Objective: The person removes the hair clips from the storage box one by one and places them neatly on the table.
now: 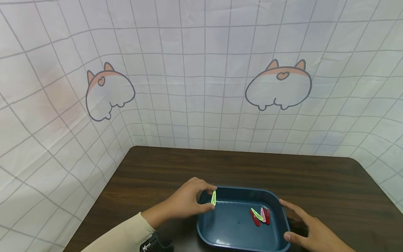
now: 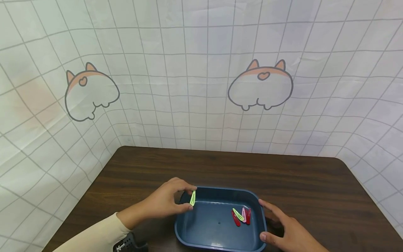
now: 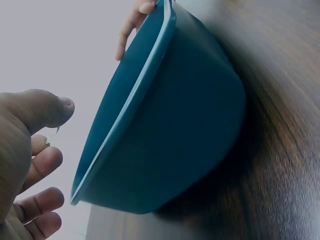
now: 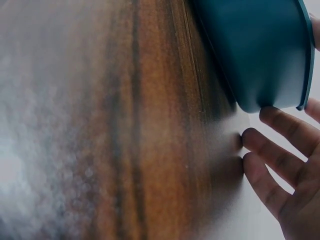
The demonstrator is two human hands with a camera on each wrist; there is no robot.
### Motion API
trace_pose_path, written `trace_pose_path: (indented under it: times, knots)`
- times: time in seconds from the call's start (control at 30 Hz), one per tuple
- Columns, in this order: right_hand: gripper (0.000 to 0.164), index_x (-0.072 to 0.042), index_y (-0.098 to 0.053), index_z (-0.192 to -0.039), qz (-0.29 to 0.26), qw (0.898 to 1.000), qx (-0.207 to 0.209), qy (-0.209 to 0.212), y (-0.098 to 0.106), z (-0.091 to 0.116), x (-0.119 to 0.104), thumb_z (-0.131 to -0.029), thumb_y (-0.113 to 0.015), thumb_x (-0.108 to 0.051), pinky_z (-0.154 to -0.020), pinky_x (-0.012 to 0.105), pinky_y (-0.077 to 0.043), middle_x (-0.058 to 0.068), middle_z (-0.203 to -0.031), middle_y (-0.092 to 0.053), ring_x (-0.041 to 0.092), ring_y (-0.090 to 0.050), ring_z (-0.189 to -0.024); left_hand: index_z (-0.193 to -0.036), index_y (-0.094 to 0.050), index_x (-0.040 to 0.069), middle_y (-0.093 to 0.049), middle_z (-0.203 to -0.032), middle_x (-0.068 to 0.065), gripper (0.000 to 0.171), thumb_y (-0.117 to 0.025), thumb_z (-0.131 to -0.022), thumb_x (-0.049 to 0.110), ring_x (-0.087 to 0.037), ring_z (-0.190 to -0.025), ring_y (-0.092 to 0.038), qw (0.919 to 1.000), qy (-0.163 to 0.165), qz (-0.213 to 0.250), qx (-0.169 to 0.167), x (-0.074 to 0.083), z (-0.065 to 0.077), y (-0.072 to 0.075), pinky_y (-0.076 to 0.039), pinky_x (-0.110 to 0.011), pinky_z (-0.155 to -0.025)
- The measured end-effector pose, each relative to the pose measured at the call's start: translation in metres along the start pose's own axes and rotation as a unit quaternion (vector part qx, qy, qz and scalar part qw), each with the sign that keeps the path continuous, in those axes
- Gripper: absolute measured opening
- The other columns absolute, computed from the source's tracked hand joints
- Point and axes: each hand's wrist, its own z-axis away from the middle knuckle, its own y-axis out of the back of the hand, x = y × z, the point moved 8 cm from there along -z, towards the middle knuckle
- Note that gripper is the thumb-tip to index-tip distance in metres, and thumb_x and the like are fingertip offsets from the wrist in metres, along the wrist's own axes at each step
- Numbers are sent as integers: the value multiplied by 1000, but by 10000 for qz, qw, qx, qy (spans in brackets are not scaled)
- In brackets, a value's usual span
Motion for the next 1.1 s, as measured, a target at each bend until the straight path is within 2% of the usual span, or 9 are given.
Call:
trace_pose_path:
  times: [0.27, 0.4, 0.67, 0.8, 1.0, 1.1]
  knots:
    - [79, -20, -20, -163, -12, 10000, -14, -55, 1, 0, 1, -100, -67, -21, -76, 70, -50, 27, -136, -59, 45, -64, -112, -131, -69, 14, -66, -111, 3, 49, -84, -87, 30, -11, -110, -52, 10000, 70, -26, 24, -6, 5, 10, -47, -41, -96]
    - [79, -20, -20, -164, -21, 10000, -5, -35, 2, 0, 1, -100, -68, -21, -76, 70, -50, 27, -137, -59, 45, -64, -112, -131, -69, 14, -66, -112, 7, 49, -84, -87, 29, -13, -110, -53, 9999, 106, -19, 105, -11, 8, 15, -47, -41, -96]
    - [79, -20, -20, -164, -15, 10000, 0, 30, 2, -1, 0, -100, -68, -20, -77, 70, -50, 26, -138, -58, 43, -65, -112, -130, -69, 16, -65, -110, 4, 46, -84, -87, 22, -21, -107, -55, 9994, 234, 78, 234, -25, 15, 23, -53, -27, -73]
    - [79, -19, -21, -163, -5, 10000, 30, 34, 2, -1, 0, -100, -68, -20, -77, 70, -50, 26, -137, -59, 44, -65, -112, -130, -69, 17, -65, -109, 7, 46, -84, -87, 20, -22, -106, -54, 9992, 279, 55, 288, -31, 19, 26, -52, -30, -75]
    - [80, -19, -21, -163, 16, 10000, 55, 19, 1, -2, 1, -100, -69, -21, -76, 71, -50, 27, -137, -59, 48, -64, -111, -131, -69, 16, -66, -107, 4, 47, -84, -86, 20, -14, -108, -53, 9981, 473, -62, 390, -42, 24, 31, -48, -43, -91]
    - [79, -20, -21, -163, 25, 10000, 57, 3, 1, -1, 2, -100, -68, -21, -76, 71, -50, 26, -137, -59, 48, -63, -112, -130, -69, 14, -66, -106, 1, 47, -84, -86, 19, -16, -106, -54, 9978, 471, -38, 467, -47, 26, 34, -48, -43, -90]
